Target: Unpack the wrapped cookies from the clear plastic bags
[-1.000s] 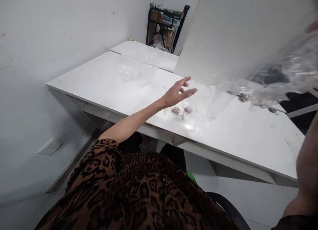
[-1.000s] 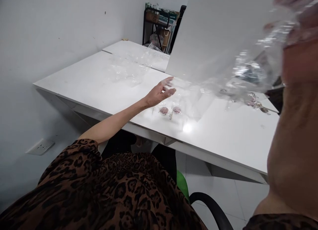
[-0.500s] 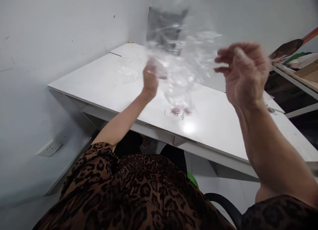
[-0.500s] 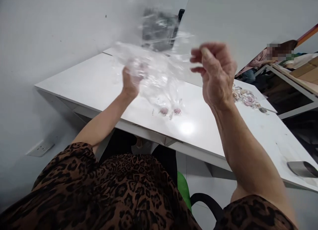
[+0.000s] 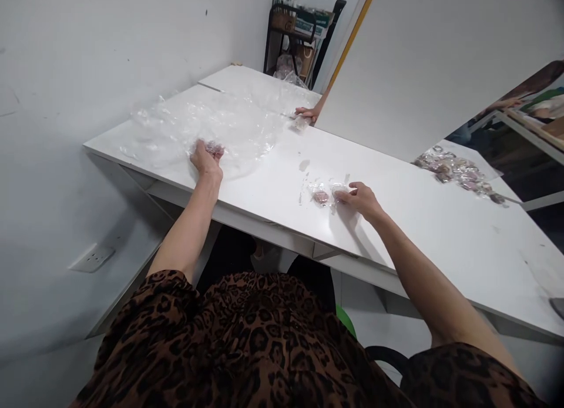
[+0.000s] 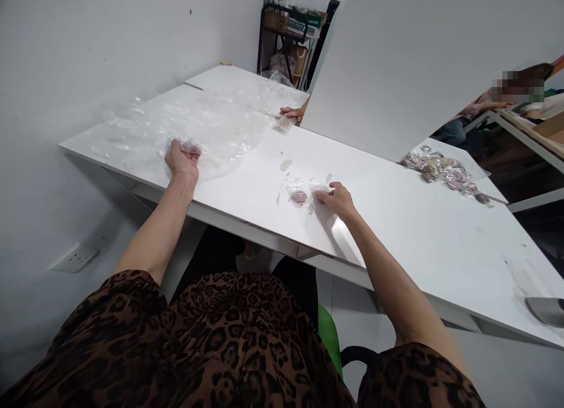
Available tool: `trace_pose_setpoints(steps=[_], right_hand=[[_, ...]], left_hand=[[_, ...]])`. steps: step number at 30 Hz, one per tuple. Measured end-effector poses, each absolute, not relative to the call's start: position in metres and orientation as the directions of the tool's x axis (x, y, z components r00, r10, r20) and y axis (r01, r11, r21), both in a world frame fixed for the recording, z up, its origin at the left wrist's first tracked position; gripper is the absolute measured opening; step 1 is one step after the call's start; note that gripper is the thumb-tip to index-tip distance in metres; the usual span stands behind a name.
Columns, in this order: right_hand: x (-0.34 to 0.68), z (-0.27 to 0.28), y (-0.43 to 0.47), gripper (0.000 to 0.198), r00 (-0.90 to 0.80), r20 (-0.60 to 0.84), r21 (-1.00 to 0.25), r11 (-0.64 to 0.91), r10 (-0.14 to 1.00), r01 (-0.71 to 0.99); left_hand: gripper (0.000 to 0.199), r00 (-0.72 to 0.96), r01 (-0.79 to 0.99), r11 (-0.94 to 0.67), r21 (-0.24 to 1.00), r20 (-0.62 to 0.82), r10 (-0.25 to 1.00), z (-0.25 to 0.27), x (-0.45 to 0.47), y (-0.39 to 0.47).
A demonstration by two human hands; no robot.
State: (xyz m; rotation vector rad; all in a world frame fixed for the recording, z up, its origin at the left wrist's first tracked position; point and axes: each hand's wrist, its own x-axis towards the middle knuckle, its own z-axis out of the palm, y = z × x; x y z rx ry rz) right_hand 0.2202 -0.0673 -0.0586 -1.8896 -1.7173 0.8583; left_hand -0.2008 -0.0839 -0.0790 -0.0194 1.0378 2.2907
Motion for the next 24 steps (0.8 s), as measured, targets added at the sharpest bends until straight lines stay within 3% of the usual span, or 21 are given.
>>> trace_pose_setpoints(steps=[3, 7, 12, 17, 22, 24], right_hand=[[0.219, -0.051, -0.068, 0.043, 0.011, -0.285, -0.774, -0.237, 0.958, 0.587], [0.222, -0.039, -0.070, 0.045, -0.034, -0.359, -0.745, -0.264, 0.933, 0.613], [0.216, -0.019, -0.074, 0.046, -0.076, -0.205, -0.811, -0.126, 0.976, 0.571], [0.181, -0.027, -0.080, 0.044, -0.159, -0.212, -0.862, -0.108, 0.964, 0.495], [0.171, -0.030, -0.074, 0.039, -0.024, -0.002, -0.906, 0.009, 1.000, 0.424], [0.170, -0.025, -0.075, 0.037, -0.031, 0.004, -0.923, 0.016, 1.000, 0.384]], left_hand=[[0.008, -0.801, -0.543, -0.490, 0.682, -0.244, 0.547, -0.079, -0.201, -0.083], [0.009, -0.791, -0.552, -0.491, 0.674, -0.237, 0.564, -0.079, -0.203, -0.085], [0.003, -0.785, -0.562, -0.497, 0.661, -0.237, 0.572, -0.084, -0.205, -0.086], [0.008, -0.800, -0.536, -0.495, 0.684, -0.225, 0.556, -0.085, -0.205, -0.086], [0.012, -0.800, -0.534, -0.507, 0.677, -0.210, 0.562, -0.084, -0.205, -0.085], [0.014, -0.801, -0.528, -0.495, 0.690, -0.211, 0.560, -0.085, -0.205, -0.085]])
